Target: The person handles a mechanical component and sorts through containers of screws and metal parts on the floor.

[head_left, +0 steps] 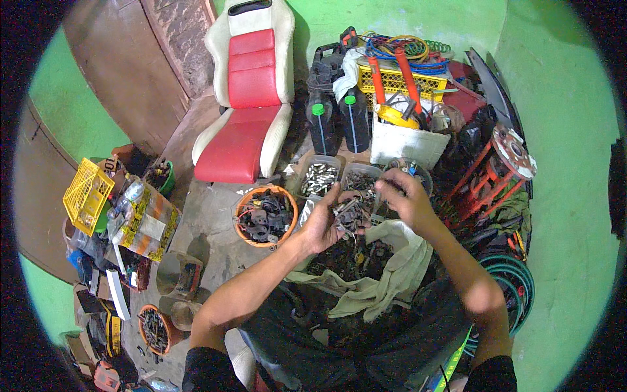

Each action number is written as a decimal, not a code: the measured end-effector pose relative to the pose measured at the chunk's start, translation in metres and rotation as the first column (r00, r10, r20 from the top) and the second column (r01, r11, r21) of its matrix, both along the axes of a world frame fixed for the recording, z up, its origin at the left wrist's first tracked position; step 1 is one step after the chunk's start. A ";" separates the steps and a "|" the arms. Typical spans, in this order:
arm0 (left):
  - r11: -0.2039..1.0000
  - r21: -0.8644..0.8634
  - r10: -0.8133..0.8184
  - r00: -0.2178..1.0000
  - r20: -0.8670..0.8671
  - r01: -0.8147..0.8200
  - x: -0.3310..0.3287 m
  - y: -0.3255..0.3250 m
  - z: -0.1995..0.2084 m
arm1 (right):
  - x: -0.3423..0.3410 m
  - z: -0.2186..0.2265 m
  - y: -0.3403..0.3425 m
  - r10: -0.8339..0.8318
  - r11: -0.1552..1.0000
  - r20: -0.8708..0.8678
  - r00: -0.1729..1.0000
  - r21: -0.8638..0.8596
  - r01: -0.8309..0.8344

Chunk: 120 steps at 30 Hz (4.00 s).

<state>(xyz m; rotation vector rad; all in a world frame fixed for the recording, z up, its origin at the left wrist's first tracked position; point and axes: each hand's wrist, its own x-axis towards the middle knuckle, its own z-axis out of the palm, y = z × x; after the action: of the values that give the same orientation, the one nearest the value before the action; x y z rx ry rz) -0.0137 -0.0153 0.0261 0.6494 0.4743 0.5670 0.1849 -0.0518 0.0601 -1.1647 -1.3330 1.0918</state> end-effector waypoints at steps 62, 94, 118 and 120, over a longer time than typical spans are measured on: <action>0.945 -0.184 0.297 0.944 0.140 -0.270 0.008 0.002 -0.016 | -0.051 -0.011 -0.035 -0.128 0.987 0.652 0.747 0.155 0.035; 0.949 -0.151 0.300 0.943 0.146 -0.278 0.000 -0.009 0.007 | -0.033 -0.033 -0.014 -0.082 0.989 0.476 0.875 0.146 0.013; 0.918 -0.173 0.351 0.935 -0.059 -0.356 -0.021 0.021 -0.018 | -0.003 -0.050 0.010 -0.002 0.904 -0.445 0.896 -0.384 -0.189; 0.896 -0.161 0.399 0.909 -0.118 -0.414 -0.028 0.022 -0.014 | 0.003 -0.075 0.025 -0.078 0.823 -0.316 0.946 -0.556 -0.118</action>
<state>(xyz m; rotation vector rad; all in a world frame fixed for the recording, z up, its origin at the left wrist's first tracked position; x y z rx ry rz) -0.0414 0.0063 0.0124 0.3966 0.7405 0.8843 0.1884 -0.0265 -0.0154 -1.3151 -0.7696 1.6925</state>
